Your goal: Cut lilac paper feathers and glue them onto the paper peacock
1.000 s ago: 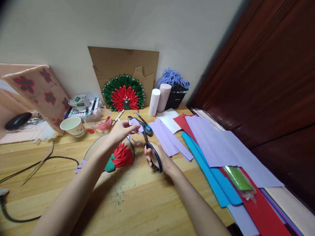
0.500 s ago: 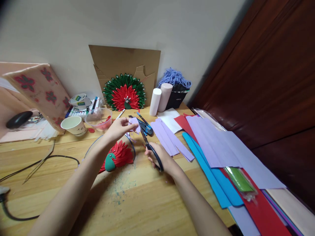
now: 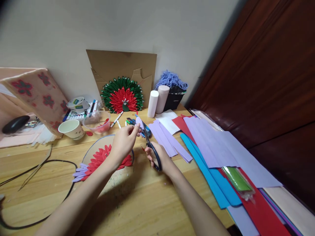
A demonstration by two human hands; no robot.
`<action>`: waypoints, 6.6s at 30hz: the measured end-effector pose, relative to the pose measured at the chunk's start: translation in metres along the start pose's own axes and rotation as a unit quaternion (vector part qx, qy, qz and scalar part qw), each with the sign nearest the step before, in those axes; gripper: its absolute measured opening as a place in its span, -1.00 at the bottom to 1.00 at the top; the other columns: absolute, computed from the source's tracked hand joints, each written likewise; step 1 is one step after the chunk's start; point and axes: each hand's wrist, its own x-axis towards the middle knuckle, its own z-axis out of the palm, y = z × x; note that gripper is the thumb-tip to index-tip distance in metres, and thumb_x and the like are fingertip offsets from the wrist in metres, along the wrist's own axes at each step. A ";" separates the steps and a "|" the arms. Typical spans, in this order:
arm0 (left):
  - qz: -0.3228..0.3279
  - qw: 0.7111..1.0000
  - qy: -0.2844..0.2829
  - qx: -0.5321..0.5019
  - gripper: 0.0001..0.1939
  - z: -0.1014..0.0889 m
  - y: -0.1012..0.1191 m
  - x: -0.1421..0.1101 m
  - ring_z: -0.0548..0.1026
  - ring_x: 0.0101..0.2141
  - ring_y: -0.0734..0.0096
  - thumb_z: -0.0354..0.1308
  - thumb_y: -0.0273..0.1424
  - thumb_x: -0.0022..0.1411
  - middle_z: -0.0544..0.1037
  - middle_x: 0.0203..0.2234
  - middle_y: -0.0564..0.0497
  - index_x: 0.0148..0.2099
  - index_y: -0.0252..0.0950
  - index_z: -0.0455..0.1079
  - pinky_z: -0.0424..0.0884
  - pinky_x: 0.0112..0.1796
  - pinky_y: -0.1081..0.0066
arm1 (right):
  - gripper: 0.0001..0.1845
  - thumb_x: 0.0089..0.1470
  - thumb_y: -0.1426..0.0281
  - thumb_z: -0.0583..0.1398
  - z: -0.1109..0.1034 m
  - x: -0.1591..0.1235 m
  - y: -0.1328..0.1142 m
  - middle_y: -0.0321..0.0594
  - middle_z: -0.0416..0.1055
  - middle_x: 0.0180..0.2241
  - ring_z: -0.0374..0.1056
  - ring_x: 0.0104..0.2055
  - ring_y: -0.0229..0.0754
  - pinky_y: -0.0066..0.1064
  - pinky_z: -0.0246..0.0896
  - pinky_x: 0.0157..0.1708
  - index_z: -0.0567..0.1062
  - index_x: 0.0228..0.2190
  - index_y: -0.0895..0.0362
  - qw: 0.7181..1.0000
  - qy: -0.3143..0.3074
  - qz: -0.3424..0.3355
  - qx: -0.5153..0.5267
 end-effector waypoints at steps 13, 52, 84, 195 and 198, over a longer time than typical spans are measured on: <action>-0.112 0.956 0.013 -0.271 -0.81 0.005 -0.015 0.018 0.46 -0.39 0.41 0.24 -0.32 -0.06 0.55 -0.49 -0.02 -0.43 -0.38 0.48 0.31 -0.26 0.44 | -0.37 -0.30 -0.22 0.16 -0.001 0.004 0.019 -0.51 0.05 -0.76 -0.02 -0.83 -0.45 -0.57 0.01 -0.90 0.25 -0.54 0.11 0.999 0.005 -0.045 -0.019; -0.116 0.955 0.005 -0.275 -0.86 0.017 -0.007 0.005 0.46 -0.48 0.47 0.23 -0.42 -0.04 0.53 -0.53 -0.04 -0.42 -0.43 0.45 0.38 -0.35 0.46 | -0.33 -0.27 -0.25 0.08 0.014 -0.006 0.005 -0.49 0.10 -0.73 0.09 -0.76 -0.38 -0.54 0.05 -0.80 0.27 -0.45 0.12 0.998 0.010 -0.035 0.060; -0.057 0.945 0.103 -0.306 -0.69 0.006 -0.018 0.016 0.49 -0.46 0.48 0.27 -0.44 -0.06 0.48 -0.53 0.03 -0.22 -0.41 0.32 0.39 -0.37 0.48 | -0.15 -0.44 -0.40 -0.05 0.016 -0.014 0.002 -0.48 0.09 -0.72 0.10 -0.74 -0.38 -0.52 0.06 -0.73 0.25 -0.49 0.13 0.994 -0.088 -0.044 0.050; -0.082 0.922 -0.360 -0.116 -0.68 -0.009 -0.011 0.010 0.46 -0.48 0.44 0.33 -0.23 -0.14 0.55 -0.51 -0.05 -0.42 -0.41 0.46 0.35 -0.38 0.45 | -0.89 -0.03 0.35 0.24 -0.013 -0.015 -0.017 -0.23 0.53 -0.38 0.44 -0.31 -0.19 -0.41 0.33 -0.29 0.56 -0.40 0.10 0.951 0.175 -0.231 -0.105; -0.096 0.937 -0.308 -0.136 -0.63 -0.005 -0.008 0.009 0.50 -0.47 0.41 0.39 -0.31 -0.22 0.56 -0.50 -0.07 -0.36 -0.42 0.44 0.40 -0.37 0.43 | -0.89 -0.08 0.37 0.27 -0.015 -0.014 -0.017 -0.23 0.55 -0.40 0.46 -0.35 -0.19 -0.40 0.36 -0.30 0.57 -0.42 0.12 0.957 0.179 -0.217 -0.073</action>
